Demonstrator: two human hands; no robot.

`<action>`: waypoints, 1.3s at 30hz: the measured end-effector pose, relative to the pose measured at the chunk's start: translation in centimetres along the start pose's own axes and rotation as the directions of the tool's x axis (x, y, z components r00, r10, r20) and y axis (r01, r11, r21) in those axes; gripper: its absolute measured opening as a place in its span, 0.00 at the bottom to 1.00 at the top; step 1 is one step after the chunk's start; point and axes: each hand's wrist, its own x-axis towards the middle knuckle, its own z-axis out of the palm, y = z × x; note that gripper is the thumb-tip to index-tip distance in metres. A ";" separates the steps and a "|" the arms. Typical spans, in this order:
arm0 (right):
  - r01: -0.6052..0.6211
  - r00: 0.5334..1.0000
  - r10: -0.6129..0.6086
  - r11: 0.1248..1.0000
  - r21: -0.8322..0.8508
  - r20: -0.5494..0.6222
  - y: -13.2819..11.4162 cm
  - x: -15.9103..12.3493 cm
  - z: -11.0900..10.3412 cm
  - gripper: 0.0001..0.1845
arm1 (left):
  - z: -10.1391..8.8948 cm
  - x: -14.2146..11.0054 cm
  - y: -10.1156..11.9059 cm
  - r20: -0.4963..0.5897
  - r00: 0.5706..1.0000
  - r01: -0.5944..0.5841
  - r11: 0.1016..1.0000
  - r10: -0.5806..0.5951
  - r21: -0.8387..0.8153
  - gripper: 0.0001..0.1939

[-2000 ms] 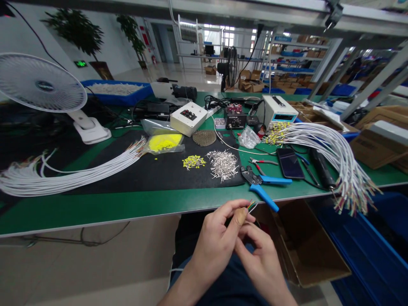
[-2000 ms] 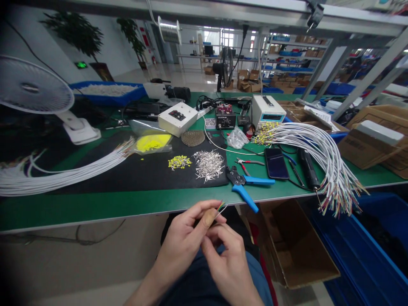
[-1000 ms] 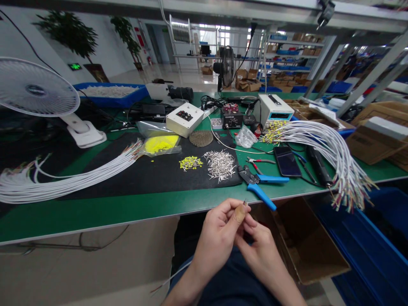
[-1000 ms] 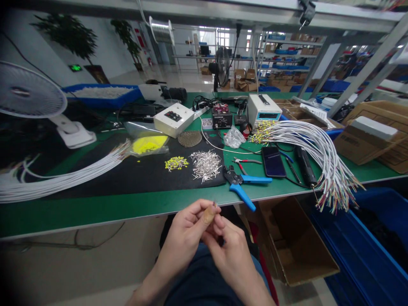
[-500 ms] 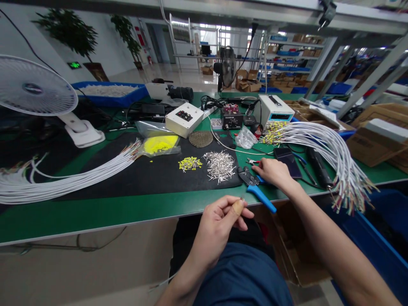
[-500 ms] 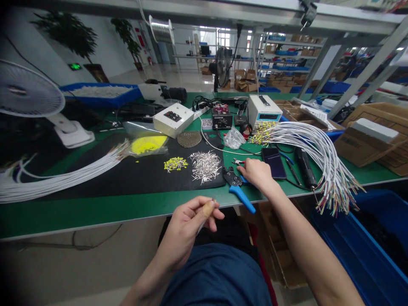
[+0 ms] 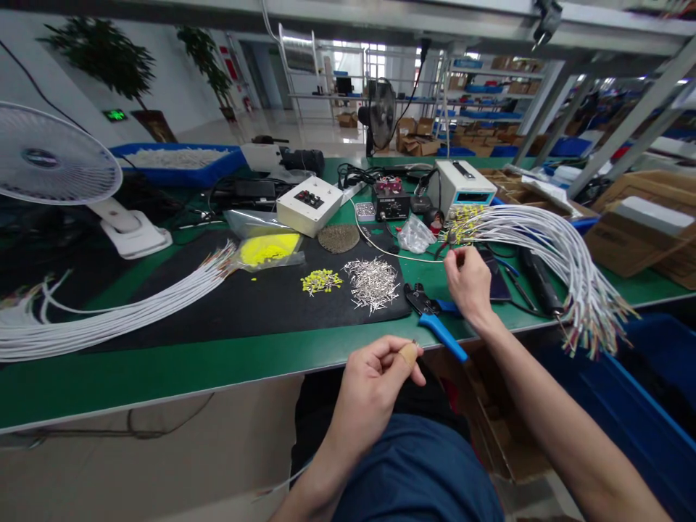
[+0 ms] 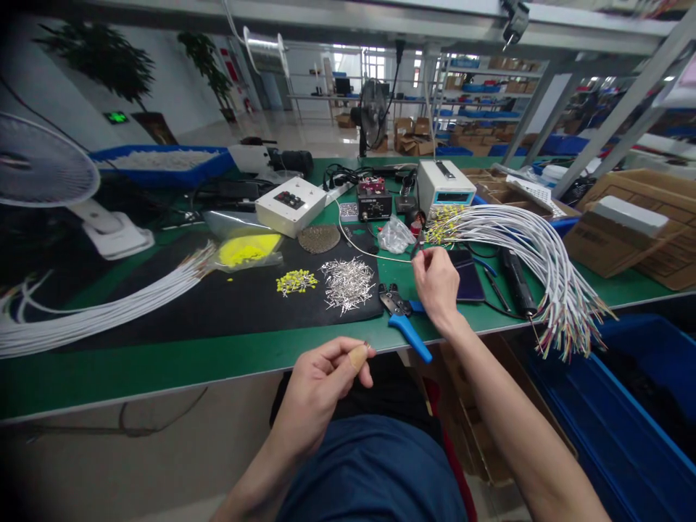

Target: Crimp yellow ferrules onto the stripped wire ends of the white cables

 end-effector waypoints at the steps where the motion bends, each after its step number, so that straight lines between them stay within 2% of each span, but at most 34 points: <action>1: -0.030 0.999 0.032 0.996 0.089 -0.022 0.0 -0.1 -0.8 0.15 | 0.0 0.0 0.0 0.007 1.000 -0.003 1.000 0.003 0.021 0.13; 4: -0.124 0.991 0.131 0.918 0.376 0.007 0.6 -1.9 -4.7 0.15 | 0.3 0.1 0.4 0.076 0.997 -0.005 0.996 -0.002 0.093 0.15; 7: -0.242 0.970 0.199 0.764 0.598 0.138 2.0 -5.9 -9.7 0.10 | 1.4 0.4 0.6 0.181 0.983 -0.005 0.988 -0.024 0.155 0.15; 11: -0.450 0.893 0.307 0.601 0.660 0.329 4.6 -13.4 -15.1 0.11 | 4.3 1.7 0.1 0.313 0.947 0.002 0.980 -0.066 0.200 0.15; 14: -0.565 0.825 0.387 0.547 0.618 0.411 6.6 -18.5 -17.1 0.14 | 7.2 3.0 -1.3 0.418 0.903 0.000 0.974 -0.098 0.229 0.17; 17: -0.613 0.790 0.412 0.550 0.568 0.454 8.2 -21.8 -17.9 0.17 | 10.4 4.3 -3.2 0.529 0.836 0.000 0.966 -0.142 0.259 0.19; 20: -0.607 0.794 0.423 0.587 0.536 0.436 9.7 -23.1 -18.1 0.17 | 13.4 5.4 -5.3 0.601 0.780 0.005 0.961 -0.176 0.275 0.20; 25: -0.591 0.806 0.447 0.655 0.472 0.389 12.1 -23.5 -18.2 0.19 | 16.8 6.8 -7.8 0.634 0.738 0.031 0.950 -0.230 0.309 0.18; 31: -0.578 0.809 0.434 0.711 0.401 0.397 13.6 -23.8 -18.5 0.19 | 18.7 7.0 -8.5 0.638 0.723 0.057 0.943 -0.266 0.329 0.16; 39: -0.530 0.831 0.394 0.776 0.343 0.393 13.0 -23.0 -19.3 0.16 | 19.6 6.8 -8.5 0.631 0.724 0.056 0.936 -0.278 0.347 0.14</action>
